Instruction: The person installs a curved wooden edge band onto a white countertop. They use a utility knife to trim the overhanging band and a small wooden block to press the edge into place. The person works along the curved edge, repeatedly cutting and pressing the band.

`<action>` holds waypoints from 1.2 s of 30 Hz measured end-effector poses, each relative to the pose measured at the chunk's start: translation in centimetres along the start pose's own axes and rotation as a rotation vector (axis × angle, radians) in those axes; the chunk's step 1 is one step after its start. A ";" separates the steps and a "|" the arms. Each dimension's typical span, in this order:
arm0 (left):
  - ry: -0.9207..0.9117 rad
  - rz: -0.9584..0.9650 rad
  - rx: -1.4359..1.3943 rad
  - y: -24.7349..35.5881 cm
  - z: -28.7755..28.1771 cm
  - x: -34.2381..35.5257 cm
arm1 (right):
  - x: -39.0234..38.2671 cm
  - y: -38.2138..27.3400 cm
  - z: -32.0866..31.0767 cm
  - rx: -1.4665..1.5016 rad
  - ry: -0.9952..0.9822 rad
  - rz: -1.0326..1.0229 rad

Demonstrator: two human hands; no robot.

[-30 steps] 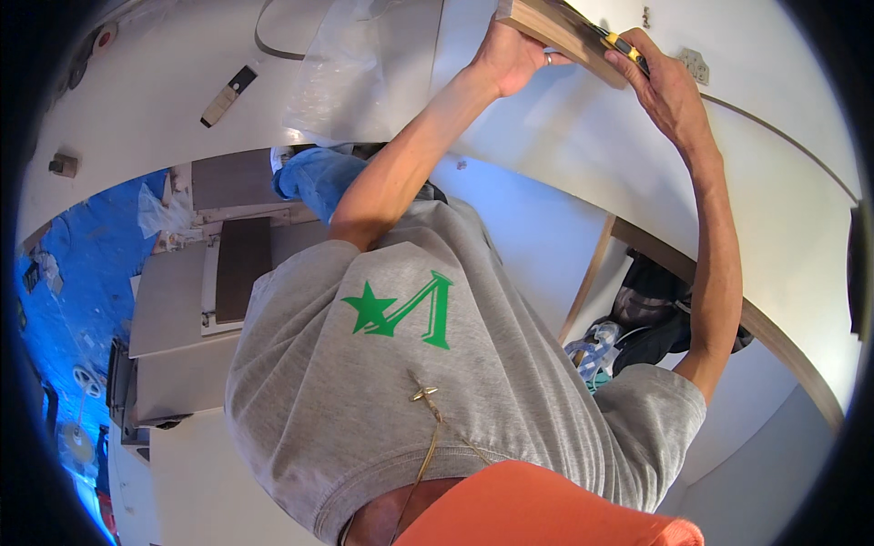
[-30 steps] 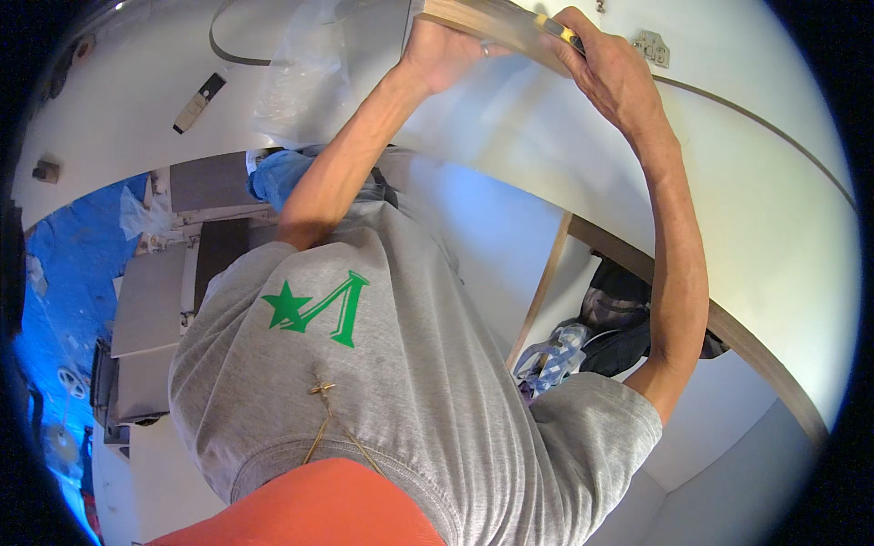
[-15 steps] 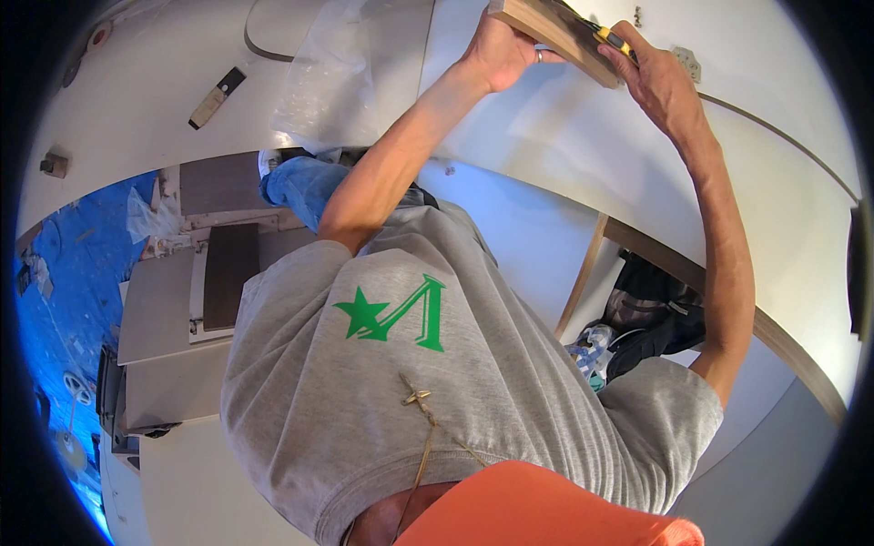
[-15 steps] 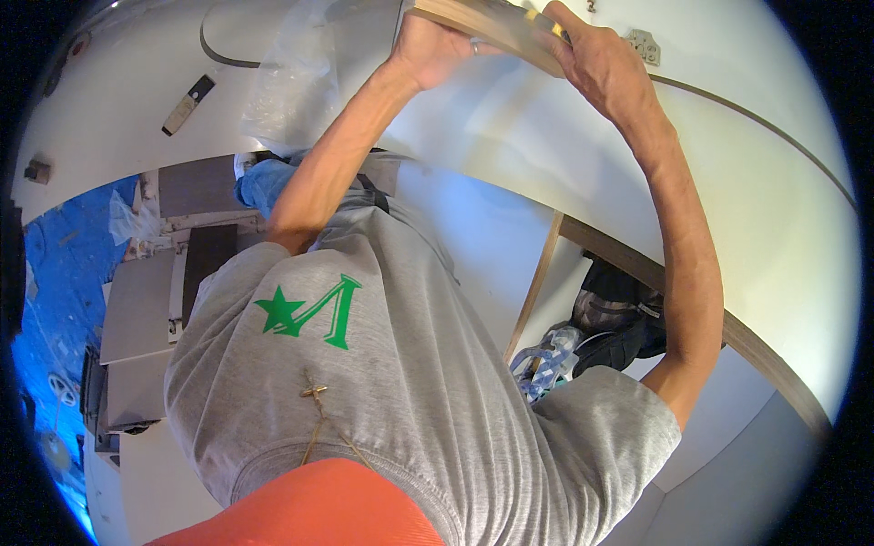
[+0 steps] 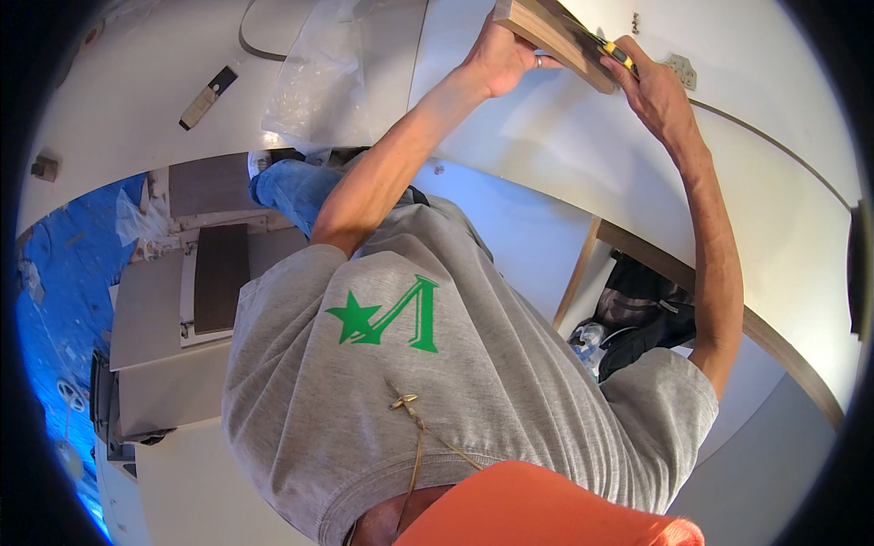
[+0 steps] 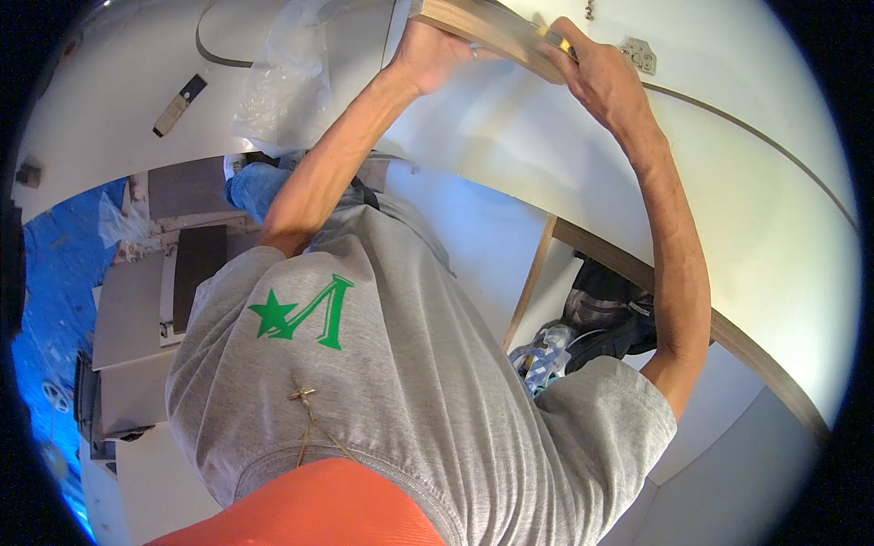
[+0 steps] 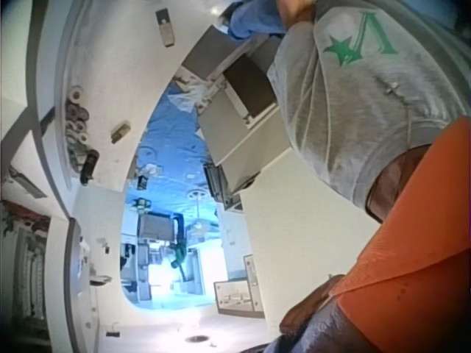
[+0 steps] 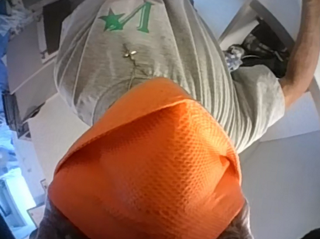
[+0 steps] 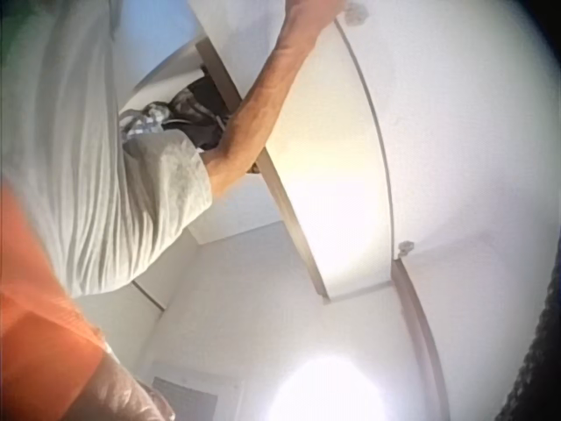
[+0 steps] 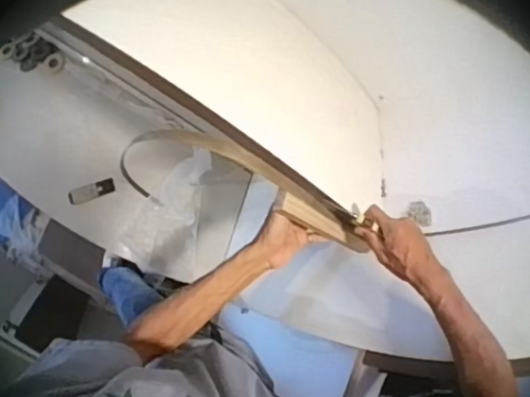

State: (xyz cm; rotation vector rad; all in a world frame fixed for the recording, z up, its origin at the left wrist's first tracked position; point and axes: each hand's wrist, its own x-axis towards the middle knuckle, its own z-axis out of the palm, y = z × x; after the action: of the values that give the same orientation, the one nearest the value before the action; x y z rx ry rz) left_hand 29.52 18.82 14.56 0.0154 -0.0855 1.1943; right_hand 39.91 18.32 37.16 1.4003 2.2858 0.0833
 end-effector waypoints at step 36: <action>-0.042 0.040 0.030 0.1 0.8 -0.6 | -1.7 1.0 -0.7 -0.133 -0.042 0.077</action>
State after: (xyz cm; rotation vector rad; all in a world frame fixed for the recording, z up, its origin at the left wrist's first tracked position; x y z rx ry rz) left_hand 29.19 18.22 15.30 0.0651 -0.1054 1.2358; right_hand 41.07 17.45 38.62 1.4071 2.1508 0.2235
